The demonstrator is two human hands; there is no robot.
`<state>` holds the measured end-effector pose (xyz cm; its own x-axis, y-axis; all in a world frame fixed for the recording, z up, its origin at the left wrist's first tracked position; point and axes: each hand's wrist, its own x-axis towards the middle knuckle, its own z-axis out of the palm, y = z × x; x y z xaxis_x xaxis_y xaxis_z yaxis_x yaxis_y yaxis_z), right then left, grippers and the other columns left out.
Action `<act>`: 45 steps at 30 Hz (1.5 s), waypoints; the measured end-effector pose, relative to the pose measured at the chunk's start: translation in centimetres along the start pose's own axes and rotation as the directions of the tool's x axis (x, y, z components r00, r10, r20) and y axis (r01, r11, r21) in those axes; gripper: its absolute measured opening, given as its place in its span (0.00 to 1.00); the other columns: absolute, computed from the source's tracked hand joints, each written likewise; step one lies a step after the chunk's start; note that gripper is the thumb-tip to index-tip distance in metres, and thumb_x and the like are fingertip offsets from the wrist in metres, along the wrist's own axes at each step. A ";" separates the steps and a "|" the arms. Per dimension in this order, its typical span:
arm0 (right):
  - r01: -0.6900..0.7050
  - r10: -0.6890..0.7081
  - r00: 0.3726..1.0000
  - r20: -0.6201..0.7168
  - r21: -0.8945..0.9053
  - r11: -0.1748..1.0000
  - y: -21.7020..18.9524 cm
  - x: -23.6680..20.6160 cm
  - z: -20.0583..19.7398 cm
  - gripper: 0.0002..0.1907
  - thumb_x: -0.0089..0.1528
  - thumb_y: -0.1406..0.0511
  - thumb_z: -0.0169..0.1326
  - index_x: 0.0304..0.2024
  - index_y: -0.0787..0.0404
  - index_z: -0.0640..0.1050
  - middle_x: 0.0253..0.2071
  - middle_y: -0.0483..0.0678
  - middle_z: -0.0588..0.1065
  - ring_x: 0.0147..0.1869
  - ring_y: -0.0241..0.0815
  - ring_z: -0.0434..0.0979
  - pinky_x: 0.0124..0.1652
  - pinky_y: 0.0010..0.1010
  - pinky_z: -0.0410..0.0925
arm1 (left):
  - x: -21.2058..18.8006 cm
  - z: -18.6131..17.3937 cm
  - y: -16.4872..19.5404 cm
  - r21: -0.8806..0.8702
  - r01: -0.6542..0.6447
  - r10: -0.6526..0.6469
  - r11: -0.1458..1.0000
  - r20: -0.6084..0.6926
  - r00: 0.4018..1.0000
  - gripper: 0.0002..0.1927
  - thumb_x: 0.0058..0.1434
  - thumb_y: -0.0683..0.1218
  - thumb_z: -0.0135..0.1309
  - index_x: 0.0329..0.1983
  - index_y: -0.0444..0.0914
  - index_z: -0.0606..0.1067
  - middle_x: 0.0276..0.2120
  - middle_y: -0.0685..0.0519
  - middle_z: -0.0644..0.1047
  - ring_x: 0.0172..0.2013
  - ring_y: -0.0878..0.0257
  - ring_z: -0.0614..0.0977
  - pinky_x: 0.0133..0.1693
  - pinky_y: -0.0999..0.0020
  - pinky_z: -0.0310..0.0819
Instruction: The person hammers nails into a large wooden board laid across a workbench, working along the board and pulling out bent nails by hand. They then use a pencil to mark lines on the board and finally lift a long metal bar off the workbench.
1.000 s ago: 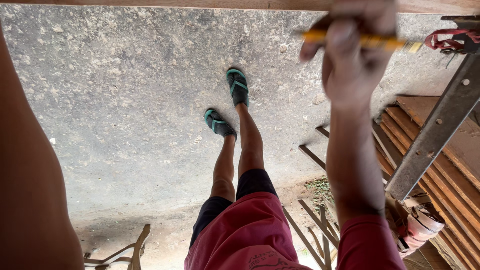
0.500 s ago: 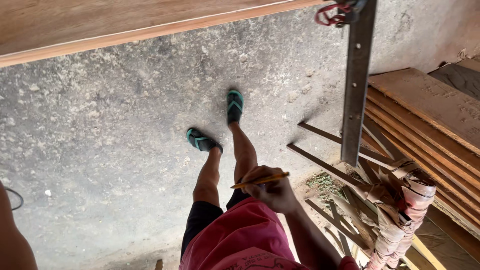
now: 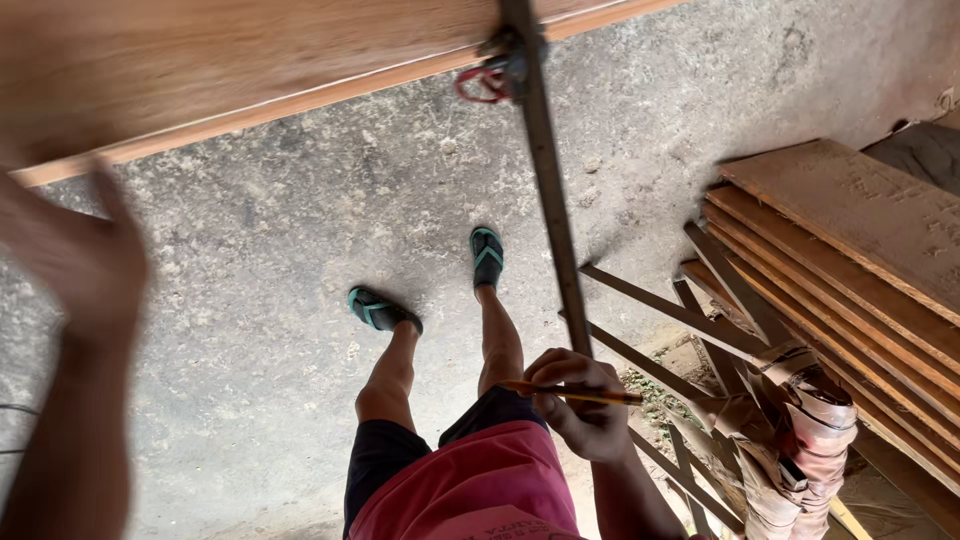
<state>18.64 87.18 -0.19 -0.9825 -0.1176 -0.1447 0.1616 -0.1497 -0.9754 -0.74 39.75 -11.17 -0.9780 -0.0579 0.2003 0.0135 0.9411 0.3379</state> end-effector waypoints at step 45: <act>0.111 -0.111 0.993 -0.049 0.014 0.994 -1.5 17.3 -12.6 0.05 0.69 0.74 0.54 0.47 0.68 0.71 0.43 0.54 0.77 0.47 0.46 0.81 0.53 0.41 0.77 | -11.2 2.0 29.0 -0.441 0.744 -0.421 0.503 0.627 0.656 0.17 0.66 0.44 0.49 0.55 0.34 0.62 0.29 0.35 0.78 0.30 0.41 0.82 0.30 0.47 0.75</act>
<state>0.27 97.73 -3.31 -0.9977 -0.0516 -0.0440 0.0524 -0.1756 -0.9831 10.18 68.38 -5.42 -0.7774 -0.2248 -0.5875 -0.6290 0.2832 0.7240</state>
